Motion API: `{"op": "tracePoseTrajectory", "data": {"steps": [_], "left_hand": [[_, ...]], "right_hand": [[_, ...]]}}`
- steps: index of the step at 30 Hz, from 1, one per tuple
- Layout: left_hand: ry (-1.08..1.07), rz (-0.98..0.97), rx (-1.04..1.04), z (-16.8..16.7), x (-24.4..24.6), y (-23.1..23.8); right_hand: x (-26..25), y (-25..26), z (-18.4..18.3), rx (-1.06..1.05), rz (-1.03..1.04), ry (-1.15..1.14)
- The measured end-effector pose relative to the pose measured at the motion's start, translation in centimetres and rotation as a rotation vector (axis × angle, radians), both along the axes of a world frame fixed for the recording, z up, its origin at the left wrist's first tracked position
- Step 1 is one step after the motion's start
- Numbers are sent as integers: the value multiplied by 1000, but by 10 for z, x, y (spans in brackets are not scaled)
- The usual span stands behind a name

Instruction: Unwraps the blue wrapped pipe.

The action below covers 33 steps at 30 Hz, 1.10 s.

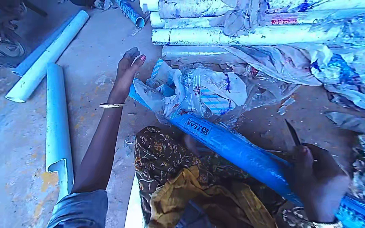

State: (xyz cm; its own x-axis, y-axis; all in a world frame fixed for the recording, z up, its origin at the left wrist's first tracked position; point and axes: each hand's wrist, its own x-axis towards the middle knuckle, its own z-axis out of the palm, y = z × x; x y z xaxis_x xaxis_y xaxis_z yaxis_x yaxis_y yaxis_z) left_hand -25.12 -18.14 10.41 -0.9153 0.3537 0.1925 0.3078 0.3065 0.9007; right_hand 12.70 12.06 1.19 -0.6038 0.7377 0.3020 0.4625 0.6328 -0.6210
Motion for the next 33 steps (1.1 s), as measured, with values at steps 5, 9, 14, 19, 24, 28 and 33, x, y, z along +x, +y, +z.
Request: {"op": "tracePoseTrajectory", "data": {"steps": [5,9,14,19,24,28,33], "left_hand": [[-7,-206,-564,-115,53,5],[175,-277,-496,-160,52,44],[131,-134,-701,-133,37,66],[-40,-78,-902,-135,-8,82],[-73,-166,-1069,-134,-40,88],[23,-268,-1239,-138,-57,101],[83,-388,-1360,-147,-79,114]], "right_hand": [[-22,19,10,-59,15,-201],[-21,16,6,-34,7,-356],[-24,-9,7,90,-26,-504],[-16,-30,-5,276,-39,-429],[-13,-35,-11,353,-15,-367],[-12,-35,-15,373,7,-351],[-10,-40,-9,363,15,-368]]}}
